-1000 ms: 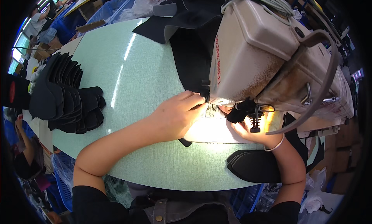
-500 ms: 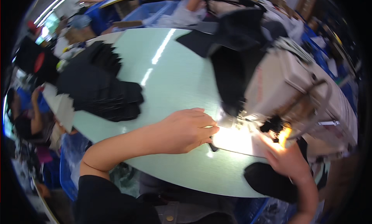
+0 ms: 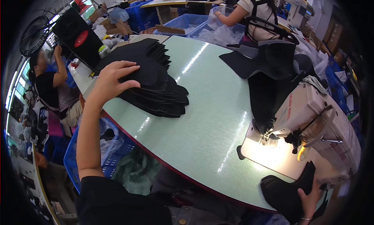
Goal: The person sews cut fabric pieces together along their edges using a sewing machine, repeatedly picking up fabric pieces from a stack on the table and guiding them through the needle.
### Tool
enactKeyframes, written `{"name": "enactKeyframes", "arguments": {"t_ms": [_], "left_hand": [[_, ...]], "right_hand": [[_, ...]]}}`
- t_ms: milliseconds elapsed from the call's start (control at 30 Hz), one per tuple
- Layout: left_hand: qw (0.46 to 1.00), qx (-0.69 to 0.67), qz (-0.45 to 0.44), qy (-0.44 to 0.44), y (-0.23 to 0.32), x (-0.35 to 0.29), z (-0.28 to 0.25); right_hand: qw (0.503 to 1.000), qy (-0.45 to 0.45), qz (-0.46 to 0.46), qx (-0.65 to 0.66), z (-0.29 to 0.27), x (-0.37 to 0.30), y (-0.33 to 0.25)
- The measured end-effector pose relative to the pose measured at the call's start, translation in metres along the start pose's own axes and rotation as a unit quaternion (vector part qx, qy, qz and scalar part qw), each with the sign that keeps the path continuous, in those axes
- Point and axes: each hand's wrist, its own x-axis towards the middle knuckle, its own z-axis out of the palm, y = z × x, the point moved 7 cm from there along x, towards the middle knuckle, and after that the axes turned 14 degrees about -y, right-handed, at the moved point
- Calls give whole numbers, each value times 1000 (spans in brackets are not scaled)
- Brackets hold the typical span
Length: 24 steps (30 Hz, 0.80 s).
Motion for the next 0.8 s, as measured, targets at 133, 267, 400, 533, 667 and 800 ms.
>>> {"name": "enactKeyframes", "arguments": {"t_ms": [133, 267, 400, 533, 667, 800], "left_hand": [[996, 68, 22, 51, -3, -3, 5], [996, -9, 15, 92, -9, 7, 14], [988, -110, -47, 99, -71, 17, 32], [967, -37, -175, 181, -135, -24, 16], [975, 60, -25, 214, -18, -18, 7], [989, -52, 124, 55, 124, -13, 36]], "right_hand": [[1000, 26, -4, 11, -2, -4, 0], [988, 144, 47, -36, -13, -25, -12], [973, 231, 18, -15, -26, -26, 5], [973, 193, -69, 108, -54, -30, -9], [972, 108, -82, 194, -79, -26, -15], [941, -28, -157, 299, -66, -2, -54]]}}
